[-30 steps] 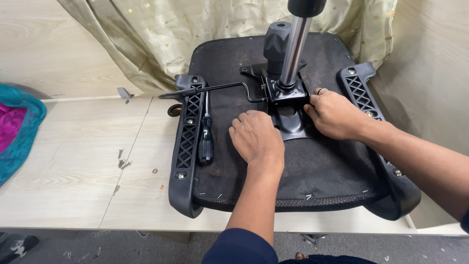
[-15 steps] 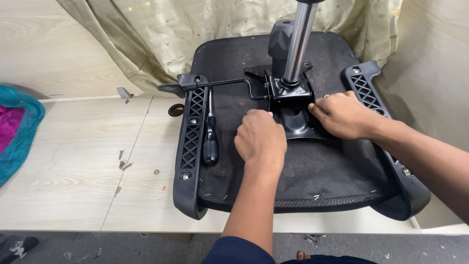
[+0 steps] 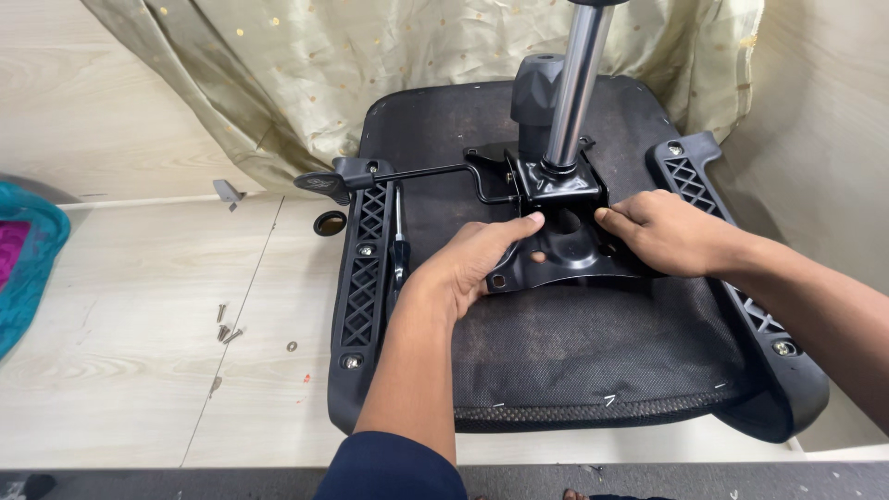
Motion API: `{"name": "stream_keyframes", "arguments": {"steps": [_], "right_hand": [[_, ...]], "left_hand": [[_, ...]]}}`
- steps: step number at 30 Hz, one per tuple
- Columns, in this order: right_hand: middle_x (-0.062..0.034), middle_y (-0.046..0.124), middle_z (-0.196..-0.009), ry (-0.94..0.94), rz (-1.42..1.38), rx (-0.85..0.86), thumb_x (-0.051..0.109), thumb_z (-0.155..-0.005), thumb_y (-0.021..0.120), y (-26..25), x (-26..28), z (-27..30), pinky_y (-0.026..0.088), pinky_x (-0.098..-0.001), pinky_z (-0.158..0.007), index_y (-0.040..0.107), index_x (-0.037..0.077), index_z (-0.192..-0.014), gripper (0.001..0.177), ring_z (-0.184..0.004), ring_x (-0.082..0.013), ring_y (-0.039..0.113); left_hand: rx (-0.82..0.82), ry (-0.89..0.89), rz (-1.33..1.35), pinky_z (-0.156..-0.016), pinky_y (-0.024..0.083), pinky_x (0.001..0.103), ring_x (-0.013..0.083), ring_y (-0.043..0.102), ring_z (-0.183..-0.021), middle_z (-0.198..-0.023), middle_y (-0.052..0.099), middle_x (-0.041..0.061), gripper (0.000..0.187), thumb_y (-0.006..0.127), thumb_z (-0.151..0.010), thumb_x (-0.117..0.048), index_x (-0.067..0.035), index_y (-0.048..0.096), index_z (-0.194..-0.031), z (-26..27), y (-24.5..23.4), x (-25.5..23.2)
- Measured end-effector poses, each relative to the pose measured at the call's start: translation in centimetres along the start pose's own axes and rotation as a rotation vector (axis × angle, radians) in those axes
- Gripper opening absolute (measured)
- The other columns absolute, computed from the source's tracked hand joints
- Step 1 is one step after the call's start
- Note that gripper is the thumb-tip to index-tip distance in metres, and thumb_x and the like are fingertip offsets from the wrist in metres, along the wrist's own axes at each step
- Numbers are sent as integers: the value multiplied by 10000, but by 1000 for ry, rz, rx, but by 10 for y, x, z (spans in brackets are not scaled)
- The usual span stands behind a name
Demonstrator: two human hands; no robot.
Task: The person uses a screwdriver to remove screws from the underside of an office chair, detaching the seat from the central column and base. They then remove screws from the armrests, separating them from the seat.
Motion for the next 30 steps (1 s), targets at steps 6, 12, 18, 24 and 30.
{"name": "stream_keyframes", "arguments": {"steps": [6,12,18,24,30], "right_hand": [[-155,719,-708,98,-67,67,432,-1048,476,-18,12,2,532,-418,-749,755,-21,-927,546,-697,-255,677],[-150,665,-674,127,-107,55,435,-1063,474,-28,22,2,504,-419,-706,753,-50,-909,580,-662,-237,605],[-76,543,-578,150,-96,116,439,-1045,481,-43,26,-1,438,-395,-584,727,-38,-792,593,-555,-189,494],[-12,470,-550,71,-125,115,440,-1027,517,-52,26,-7,382,-363,-517,685,-48,-705,608,-525,-135,425],[-33,450,-489,50,-66,131,424,-986,578,-59,19,-18,370,-392,-471,652,-73,-600,633,-457,-158,419]], "left_hand": [[559,179,893,-1187,463,514,311,618,-1217,-1204,659,168,493,617,-1057,-439,17,614,-1244,-14,16,16],[1067,437,1539,-1187,419,498,290,602,-1197,-1184,637,160,609,539,-1118,-564,35,612,-1205,-29,49,28],[851,396,1753,-1205,410,540,317,588,-1225,-1207,620,149,530,546,-1126,-554,-29,581,-1191,-52,73,11],[692,384,1395,-1181,370,462,307,545,-1288,-1330,595,207,876,572,-932,-738,12,536,-1384,-46,69,-5],[699,353,1385,-1159,384,438,283,550,-1276,-1337,606,182,870,550,-943,-722,28,538,-1383,-46,67,-9]]}}
Point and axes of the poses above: each hand's wrist, its own z-axis away from the middle knuckle, its own y-axis out of the palm, x = y × z, the point moved 1 cm from there along -z, towards the middle knuckle
